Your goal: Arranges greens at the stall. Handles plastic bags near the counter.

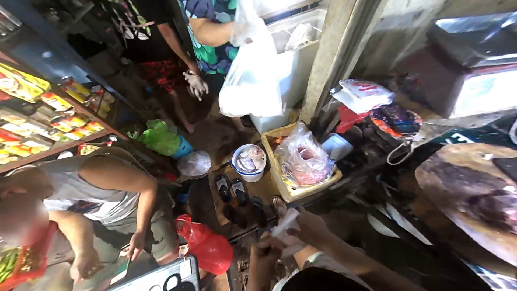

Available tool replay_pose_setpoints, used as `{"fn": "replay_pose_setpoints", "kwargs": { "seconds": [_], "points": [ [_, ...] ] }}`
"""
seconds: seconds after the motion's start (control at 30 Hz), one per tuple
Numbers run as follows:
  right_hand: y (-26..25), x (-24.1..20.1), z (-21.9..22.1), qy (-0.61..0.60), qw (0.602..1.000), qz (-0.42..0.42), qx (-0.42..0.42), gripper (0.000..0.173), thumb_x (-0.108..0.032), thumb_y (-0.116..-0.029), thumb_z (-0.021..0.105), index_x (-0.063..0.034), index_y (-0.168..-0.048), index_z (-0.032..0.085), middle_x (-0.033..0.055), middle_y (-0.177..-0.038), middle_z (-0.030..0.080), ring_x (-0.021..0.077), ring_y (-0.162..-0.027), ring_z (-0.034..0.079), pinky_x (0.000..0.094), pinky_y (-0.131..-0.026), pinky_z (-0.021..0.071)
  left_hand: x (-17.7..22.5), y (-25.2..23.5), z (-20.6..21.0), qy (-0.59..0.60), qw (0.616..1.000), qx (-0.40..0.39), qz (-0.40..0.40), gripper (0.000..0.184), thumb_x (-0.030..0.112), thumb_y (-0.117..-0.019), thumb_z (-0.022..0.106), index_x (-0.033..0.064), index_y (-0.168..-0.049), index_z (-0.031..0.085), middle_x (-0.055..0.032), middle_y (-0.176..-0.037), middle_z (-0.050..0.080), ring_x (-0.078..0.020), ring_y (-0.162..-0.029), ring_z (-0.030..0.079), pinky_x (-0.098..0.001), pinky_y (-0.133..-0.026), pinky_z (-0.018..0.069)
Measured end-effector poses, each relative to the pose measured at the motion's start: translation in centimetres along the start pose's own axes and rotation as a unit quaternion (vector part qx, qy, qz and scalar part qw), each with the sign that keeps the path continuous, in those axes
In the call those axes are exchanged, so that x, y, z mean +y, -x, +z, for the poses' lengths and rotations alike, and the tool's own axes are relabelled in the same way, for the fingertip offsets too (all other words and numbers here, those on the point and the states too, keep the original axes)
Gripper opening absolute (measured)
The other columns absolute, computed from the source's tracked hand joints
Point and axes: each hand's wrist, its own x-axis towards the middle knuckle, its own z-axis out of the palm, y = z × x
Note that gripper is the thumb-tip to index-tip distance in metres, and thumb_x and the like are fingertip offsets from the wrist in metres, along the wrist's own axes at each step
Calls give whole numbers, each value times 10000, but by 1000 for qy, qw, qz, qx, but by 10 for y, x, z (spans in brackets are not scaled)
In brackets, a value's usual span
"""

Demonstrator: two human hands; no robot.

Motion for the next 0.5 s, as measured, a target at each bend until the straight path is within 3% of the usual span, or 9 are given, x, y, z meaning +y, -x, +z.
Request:
{"fn": "replay_pose_setpoints", "kwargs": {
  "seconds": [0.07,0.13,0.17,0.23,0.3,0.33,0.4,0.47,0.5],
  "points": [
    [-19,20,-13,-19,991,-112,-75,533,-322,-960,709,-14,-1379,592,282,-1409,551,462,-1207,610,652,-1006,489,-10,-14,-10,91,994,61,-6,188,-56,-832,619,45,-899,763,-14,-956,723,-85,-929,654,-262,-837,551],
    [-43,36,-49,-61,954,-248,-158,355,-189,-961,711,-32,-1280,696,254,-1248,671,420,-1146,648,632,-1015,480,-9,-33,-18,172,979,96,-49,181,35,-892,535,89,-928,704,0,-913,710,-79,-846,669,-268,-753,570],
    [-58,43,-73,-92,937,-295,-162,306,-180,-965,707,-34,-1233,724,208,-1168,719,360,-1070,690,588,-978,518,-3,-44,-17,199,968,129,-82,195,90,-926,489,112,-901,682,12,-843,703,-72,-772,669,-265,-698,570],
    [-87,49,-136,-128,947,-275,-108,341,-213,-992,678,-27,-1278,691,175,-1175,722,303,-1063,702,516,-986,539,5,-75,-12,178,952,205,-140,251,121,-1006,441,103,-866,648,37,-712,648,-43,-631,620,-234,-603,544],
    [-113,48,-204,-119,977,-179,22,454,-279,-998,671,-23,-1370,617,207,-1248,678,344,-1130,668,537,-1023,516,4,-114,-8,102,949,244,-172,216,127,-1042,497,78,-893,645,49,-644,570,-12,-519,509,-186,-503,459],
    [-128,46,-237,-115,979,-135,98,527,-305,-987,685,-18,-1413,570,232,-1299,642,377,-1175,637,567,-1046,489,0,-135,-7,56,956,230,-173,137,139,-1036,541,67,-971,637,29,-685,578,-22,-526,497,-192,-500,445],
    [-168,44,-292,-136,947,-93,275,768,-332,-894,805,-43,-1511,450,266,-1400,565,427,-1237,597,619,-1038,487,1,-186,-8,-43,970,169,-168,263,186,-1024,589,24,-1230,608,-62,-921,669,-85,-704,600,-265,-637,519],
    [-213,39,-345,-153,891,-92,417,1119,-362,-735,925,-71,-1599,276,332,-1494,420,506,-1286,522,666,-1003,487,18,-250,-4,-144,971,103,-159,385,240,-1032,583,12,-1341,575,-135,-1194,675,-175,-1033,659,-380,-897,553],
    [-238,37,-368,-159,871,-84,458,1273,-423,-664,948,-75,-1627,192,348,-1545,343,523,-1353,454,660,-1047,459,29,-286,-1,-196,967,71,-149,413,257,-1035,583,9,-1365,571,-170,-1313,637,-234,-1194,625,-431,-1022,516]
  ]
}}
